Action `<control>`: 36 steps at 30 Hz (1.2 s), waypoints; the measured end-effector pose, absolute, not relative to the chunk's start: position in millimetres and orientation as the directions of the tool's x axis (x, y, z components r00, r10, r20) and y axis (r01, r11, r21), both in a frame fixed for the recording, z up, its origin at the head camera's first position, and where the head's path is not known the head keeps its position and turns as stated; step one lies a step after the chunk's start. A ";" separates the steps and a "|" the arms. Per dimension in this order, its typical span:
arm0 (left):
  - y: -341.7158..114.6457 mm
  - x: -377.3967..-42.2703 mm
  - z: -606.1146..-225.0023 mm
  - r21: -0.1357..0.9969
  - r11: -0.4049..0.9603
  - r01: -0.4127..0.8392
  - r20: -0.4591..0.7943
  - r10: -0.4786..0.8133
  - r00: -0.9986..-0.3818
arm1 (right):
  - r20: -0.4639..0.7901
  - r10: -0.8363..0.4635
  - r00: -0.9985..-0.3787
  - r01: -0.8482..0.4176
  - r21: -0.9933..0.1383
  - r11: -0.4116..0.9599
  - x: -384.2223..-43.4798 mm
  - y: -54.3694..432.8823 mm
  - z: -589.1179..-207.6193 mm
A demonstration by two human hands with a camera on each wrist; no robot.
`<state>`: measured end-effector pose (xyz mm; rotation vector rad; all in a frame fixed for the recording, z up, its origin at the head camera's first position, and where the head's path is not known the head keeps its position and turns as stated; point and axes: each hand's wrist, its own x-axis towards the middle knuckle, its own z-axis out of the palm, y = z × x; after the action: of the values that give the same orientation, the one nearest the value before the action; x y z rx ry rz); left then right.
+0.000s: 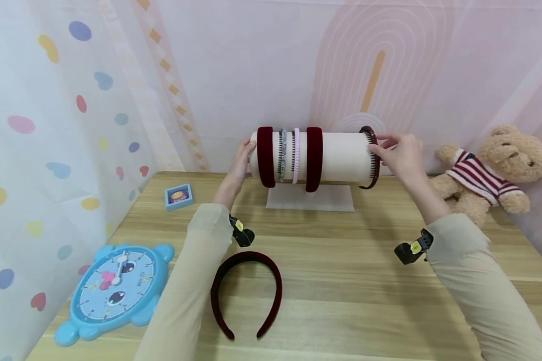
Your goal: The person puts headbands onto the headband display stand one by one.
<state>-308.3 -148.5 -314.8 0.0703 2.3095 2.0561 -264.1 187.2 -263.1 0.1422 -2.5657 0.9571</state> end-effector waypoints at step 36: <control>-149.4 -309.0 -315.6 0.992 0.122 -0.019 -0.027 0.064 -0.998 | -0.088 -0.476 -0.875 -0.325 -0.624 0.711 -298.7 211.3 -251.6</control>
<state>-309.0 -149.4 -315.6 0.0470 2.3050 2.0406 -298.7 211.3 -251.6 0.7450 -3.1280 1.0612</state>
